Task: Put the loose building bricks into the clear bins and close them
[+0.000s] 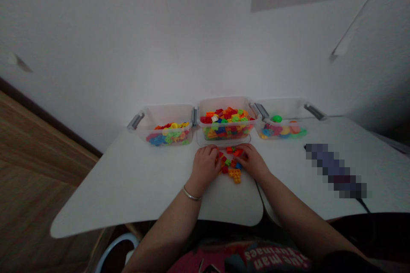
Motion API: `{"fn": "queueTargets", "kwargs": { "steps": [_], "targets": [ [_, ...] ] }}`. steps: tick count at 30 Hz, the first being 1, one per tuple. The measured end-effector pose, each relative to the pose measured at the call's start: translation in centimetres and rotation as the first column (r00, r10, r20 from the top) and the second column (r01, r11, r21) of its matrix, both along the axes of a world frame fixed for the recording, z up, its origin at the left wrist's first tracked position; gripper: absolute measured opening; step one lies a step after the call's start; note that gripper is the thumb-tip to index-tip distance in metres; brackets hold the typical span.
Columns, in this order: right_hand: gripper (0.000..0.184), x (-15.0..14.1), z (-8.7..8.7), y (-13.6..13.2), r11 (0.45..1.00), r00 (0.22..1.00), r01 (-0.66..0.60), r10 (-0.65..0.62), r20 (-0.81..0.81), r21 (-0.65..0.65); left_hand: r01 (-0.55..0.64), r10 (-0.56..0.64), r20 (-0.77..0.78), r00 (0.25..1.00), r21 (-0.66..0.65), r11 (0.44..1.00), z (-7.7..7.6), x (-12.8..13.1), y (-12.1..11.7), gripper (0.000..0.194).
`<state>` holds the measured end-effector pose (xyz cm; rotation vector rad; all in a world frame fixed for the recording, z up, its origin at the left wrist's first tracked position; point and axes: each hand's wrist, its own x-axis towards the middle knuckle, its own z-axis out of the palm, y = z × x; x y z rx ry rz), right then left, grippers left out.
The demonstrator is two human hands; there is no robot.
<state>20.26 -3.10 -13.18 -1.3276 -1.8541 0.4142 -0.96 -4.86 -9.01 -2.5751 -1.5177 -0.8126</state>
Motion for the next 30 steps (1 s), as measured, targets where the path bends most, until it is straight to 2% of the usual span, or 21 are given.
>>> {"fn": "queueTargets", "kwargs": {
  "steps": [3,7,10,13,15,19,22,24,26,28,30],
  "targets": [
    [0.035,0.2,0.2,-0.2,0.999,1.0,0.019,-0.018,-0.011,0.034,0.035,-0.035,0.033,0.999,-0.011,0.999,-0.1,0.0,0.0,0.023],
    [0.038,1.8,0.6,-0.7,0.997,0.997,0.08,-0.08,-0.005,0.015,0.088,-0.088,0.032,0.996,-0.024,0.996,-0.2,-0.1,0.0,0.039],
    [0.039,3.6,0.9,-1.1,1.0,0.999,0.005,-0.003,0.049,-0.028,0.14,-0.141,-0.017,0.99,-0.04,0.989,-0.3,-0.1,-0.1,0.047],
    [0.034,4.8,1.0,-1.4,0.99,0.986,-0.131,0.136,0.101,-0.053,0.168,-0.172,-0.092,0.981,-0.051,0.985,-0.6,-0.1,-0.2,0.048],
    [0.026,5.2,0.9,-1.4,0.986,0.978,-0.16,0.164,0.126,-0.038,0.17,-0.176,-0.124,0.977,-0.055,0.984,-0.7,-0.1,-0.2,0.044],
    [0.019,5.1,0.7,-1.5,0.99,0.982,-0.134,0.139,0.126,-0.046,0.184,-0.19,-0.118,0.975,-0.056,0.981,-0.7,-0.2,-0.2,0.036],
    [0.021,4.9,1.2,-1.6,1.0,0.995,-0.022,0.021,0.097,0.01,0.205,-0.21,-0.095,0.973,-0.052,0.977,-0.8,-0.2,-0.1,0.035],
    [0.024,4.7,2.2,-1.6,0.988,0.992,0.117,-0.122,0.038,0.101,0.214,-0.218,-0.087,0.972,-0.053,0.976,-0.9,-0.3,0.0,0.035],
    [0.027,4.4,3.9,-1.4,0.955,0.971,0.241,-0.236,-0.046,0.174,0.217,-0.221,-0.082,0.972,-0.056,0.975,-1.0,-0.3,0.1,0.035],
    [0.03,4.2,6.3,-0.7,0.929,0.952,0.304,-0.285,-0.115,0.213,0.22,-0.224,-0.077,0.971,-0.061,0.974,-1.1,-0.3,0.2,0.034],
    [0.034,3.8,8.8,0.6,0.916,0.947,0.315,-0.287,-0.141,0.249,0.222,-0.226,-0.07,0.972,-0.063,0.973,-1.2,-0.3,0.2,0.034]
  ]
}}
